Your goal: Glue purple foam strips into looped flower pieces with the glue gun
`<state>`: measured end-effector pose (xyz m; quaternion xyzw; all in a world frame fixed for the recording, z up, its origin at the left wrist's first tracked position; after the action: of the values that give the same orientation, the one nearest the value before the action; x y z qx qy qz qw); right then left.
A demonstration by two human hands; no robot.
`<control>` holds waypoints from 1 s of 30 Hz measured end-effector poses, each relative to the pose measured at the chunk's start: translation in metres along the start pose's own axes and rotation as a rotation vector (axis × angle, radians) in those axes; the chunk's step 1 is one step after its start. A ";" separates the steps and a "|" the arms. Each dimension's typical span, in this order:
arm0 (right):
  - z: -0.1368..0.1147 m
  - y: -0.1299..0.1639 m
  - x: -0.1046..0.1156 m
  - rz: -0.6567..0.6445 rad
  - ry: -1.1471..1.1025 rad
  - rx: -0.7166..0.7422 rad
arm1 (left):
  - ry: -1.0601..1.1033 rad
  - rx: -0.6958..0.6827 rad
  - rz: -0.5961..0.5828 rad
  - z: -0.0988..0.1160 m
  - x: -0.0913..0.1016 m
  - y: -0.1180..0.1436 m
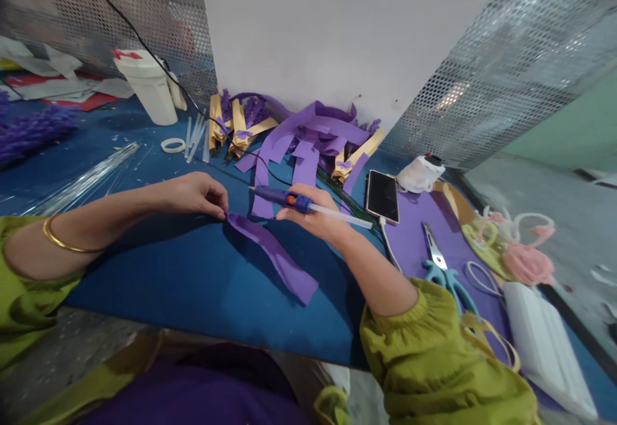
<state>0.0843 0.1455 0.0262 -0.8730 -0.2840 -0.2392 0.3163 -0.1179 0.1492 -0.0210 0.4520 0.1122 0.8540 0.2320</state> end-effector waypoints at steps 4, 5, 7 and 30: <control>-0.005 0.002 -0.016 -0.076 -0.087 0.005 | -0.006 -0.002 -0.022 0.001 -0.001 0.001; -0.006 0.002 -0.021 -0.102 -0.086 0.007 | -0.008 -0.001 -0.022 0.001 -0.001 0.001; -0.007 0.003 -0.029 -0.136 -0.055 0.016 | -0.016 0.001 -0.020 0.001 0.000 0.001; 0.000 0.005 -0.040 -0.114 0.017 0.026 | -0.007 -0.002 -0.019 0.001 -0.001 0.000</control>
<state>0.0585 0.1285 0.0004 -0.8492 -0.3336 -0.2605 0.3158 -0.1168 0.1492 -0.0212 0.4538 0.1146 0.8502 0.2409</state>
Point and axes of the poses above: each hand's wrist, its own y-axis away from the middle knuckle, its own x-axis out of the back of the hand, z = x × y, the point moved 9 cm from there along -y, towards the middle knuckle, and after that the axes turned 15 degrees about x, right-handed, at the moved point
